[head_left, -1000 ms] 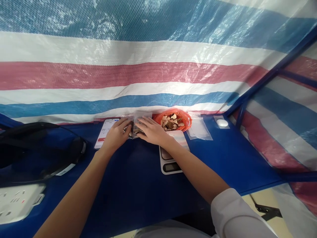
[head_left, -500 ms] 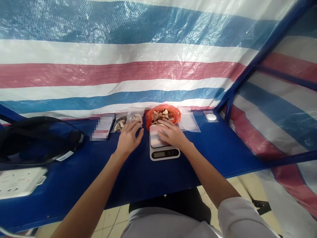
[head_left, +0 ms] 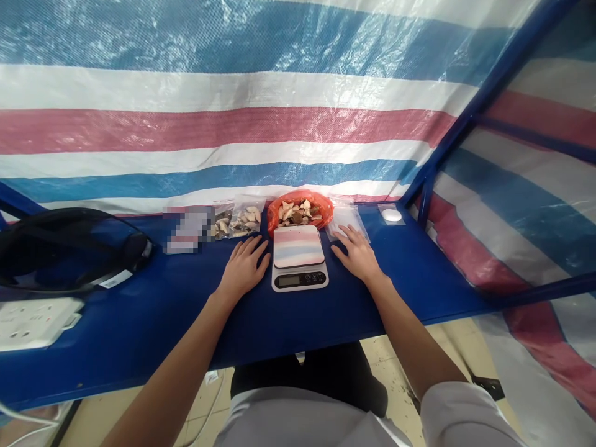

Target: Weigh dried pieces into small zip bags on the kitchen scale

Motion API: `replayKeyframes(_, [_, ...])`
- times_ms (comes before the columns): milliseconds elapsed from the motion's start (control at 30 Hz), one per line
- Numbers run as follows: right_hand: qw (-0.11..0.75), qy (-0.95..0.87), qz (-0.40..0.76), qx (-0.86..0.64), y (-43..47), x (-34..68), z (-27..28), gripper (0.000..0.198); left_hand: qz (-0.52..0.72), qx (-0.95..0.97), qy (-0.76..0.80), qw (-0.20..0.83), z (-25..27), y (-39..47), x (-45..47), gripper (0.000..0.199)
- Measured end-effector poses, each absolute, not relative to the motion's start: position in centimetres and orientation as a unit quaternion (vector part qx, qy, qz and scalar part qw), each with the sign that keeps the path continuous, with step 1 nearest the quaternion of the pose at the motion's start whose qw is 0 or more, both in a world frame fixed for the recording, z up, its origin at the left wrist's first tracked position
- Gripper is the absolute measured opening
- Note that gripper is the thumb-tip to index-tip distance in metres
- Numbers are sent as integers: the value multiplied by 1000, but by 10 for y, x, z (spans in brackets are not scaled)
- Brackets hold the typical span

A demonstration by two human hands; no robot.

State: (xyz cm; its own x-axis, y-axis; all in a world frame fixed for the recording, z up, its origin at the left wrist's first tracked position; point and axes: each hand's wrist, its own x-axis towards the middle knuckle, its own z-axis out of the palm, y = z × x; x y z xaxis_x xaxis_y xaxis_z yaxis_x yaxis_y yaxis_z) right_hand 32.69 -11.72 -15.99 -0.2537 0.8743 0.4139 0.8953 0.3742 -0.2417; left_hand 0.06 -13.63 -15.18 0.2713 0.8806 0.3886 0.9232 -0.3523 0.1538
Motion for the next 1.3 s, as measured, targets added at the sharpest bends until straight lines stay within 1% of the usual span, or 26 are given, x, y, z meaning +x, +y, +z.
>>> replayKeyframes(100, [211,-790,3,-575,-119,327,-162,48,-150,-792,-591,38,-152,-139,2,54])
replayKeyframes(167, [195,-790,14,-581,-120,326,-163,47,-127,-787,-603,31,-150,-140,4,55])
replayKeyframes(433, [169,-794,23,-584,-122,324,-159,45,-94,-776,-624,13,-140,-141,10,55])
replayKeyframes(900, [166,-797,17,-581,-122,324,-159,46,-104,-775,-623,8,-141,-142,11,56])
replayKeyframes(1067, [168,-799,8,-577,-124,323,-157,45,-131,-769,-626,20,-141,-143,11,55])
replayKeyframes(1167, [181,-805,8,-565,-124,324,-151,42,-155,-764,-626,28,-140,-142,11,54])
replayKeyframes(1300, [217,-782,44,-582,-118,331,-141,40,-175,-757,-629,41,-140,-136,12,52])
